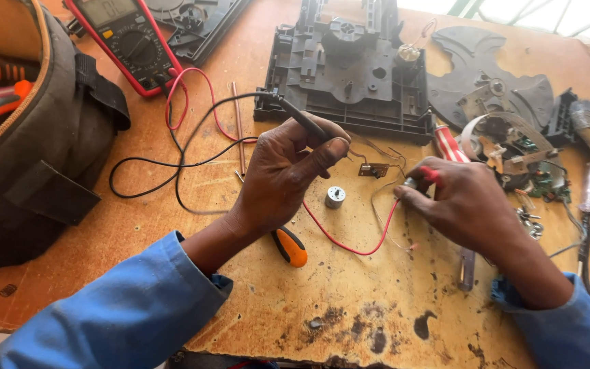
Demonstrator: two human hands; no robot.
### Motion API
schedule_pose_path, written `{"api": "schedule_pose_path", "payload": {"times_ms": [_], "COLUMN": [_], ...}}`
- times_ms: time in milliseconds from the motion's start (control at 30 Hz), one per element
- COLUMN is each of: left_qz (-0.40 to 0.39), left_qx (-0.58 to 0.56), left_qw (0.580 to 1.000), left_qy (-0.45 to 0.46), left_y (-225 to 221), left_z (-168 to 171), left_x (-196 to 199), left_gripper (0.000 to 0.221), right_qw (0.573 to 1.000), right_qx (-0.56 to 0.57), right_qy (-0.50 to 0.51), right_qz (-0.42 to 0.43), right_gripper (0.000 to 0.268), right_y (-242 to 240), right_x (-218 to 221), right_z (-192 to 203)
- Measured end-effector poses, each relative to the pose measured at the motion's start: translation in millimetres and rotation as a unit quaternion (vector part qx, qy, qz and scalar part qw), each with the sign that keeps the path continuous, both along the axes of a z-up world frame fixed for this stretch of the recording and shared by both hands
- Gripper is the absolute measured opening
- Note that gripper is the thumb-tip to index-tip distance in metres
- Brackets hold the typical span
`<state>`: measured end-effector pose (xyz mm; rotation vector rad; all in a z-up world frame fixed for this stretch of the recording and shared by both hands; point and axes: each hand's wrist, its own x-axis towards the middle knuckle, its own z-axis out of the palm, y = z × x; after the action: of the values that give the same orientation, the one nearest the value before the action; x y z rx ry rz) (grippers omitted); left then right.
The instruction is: Removing a small circuit board from an electronic assembly using a screwdriver and a soldering iron.
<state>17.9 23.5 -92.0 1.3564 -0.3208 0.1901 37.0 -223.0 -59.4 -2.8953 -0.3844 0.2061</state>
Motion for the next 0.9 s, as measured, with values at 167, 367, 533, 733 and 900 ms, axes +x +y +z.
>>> {"api": "schedule_pose_path", "payload": {"times_ms": [167, 367, 533, 733, 900], "left_qz": [-0.039, -0.023, 0.023, 0.017, 0.003], "left_qx": [-0.005, 0.069, 0.145, 0.179, 0.191], "left_qw": [0.998, 0.997, 0.986, 0.983, 0.981], "left_qy": [-0.043, -0.037, -0.078, -0.046, -0.039], "left_y": [-3.6, -14.0, -8.7, -10.7, -8.3], "left_z": [3.1, -2.6, 0.6, -4.0, -2.9], "left_x": [-11.7, -25.0, -21.0, -20.9, -18.6], "left_gripper": [0.007, 0.012, 0.009, 0.013, 0.014], "right_qw": [0.954, 0.907, 0.917, 0.943, 0.938], "right_qx": [0.277, 0.363, 0.323, 0.254, 0.239], "right_qy": [0.108, 0.211, 0.229, 0.218, 0.247], "right_qz": [-0.042, -0.027, -0.039, 0.003, 0.036], "right_gripper": [0.028, 0.024, 0.026, 0.055, 0.063], "right_y": [-20.5, -22.0, -19.5, -14.0, -15.2], "right_x": [2.7, 0.0, -1.9, -4.7, -5.3], "right_z": [6.4, -11.4, -10.6, -6.7, -6.1]}}
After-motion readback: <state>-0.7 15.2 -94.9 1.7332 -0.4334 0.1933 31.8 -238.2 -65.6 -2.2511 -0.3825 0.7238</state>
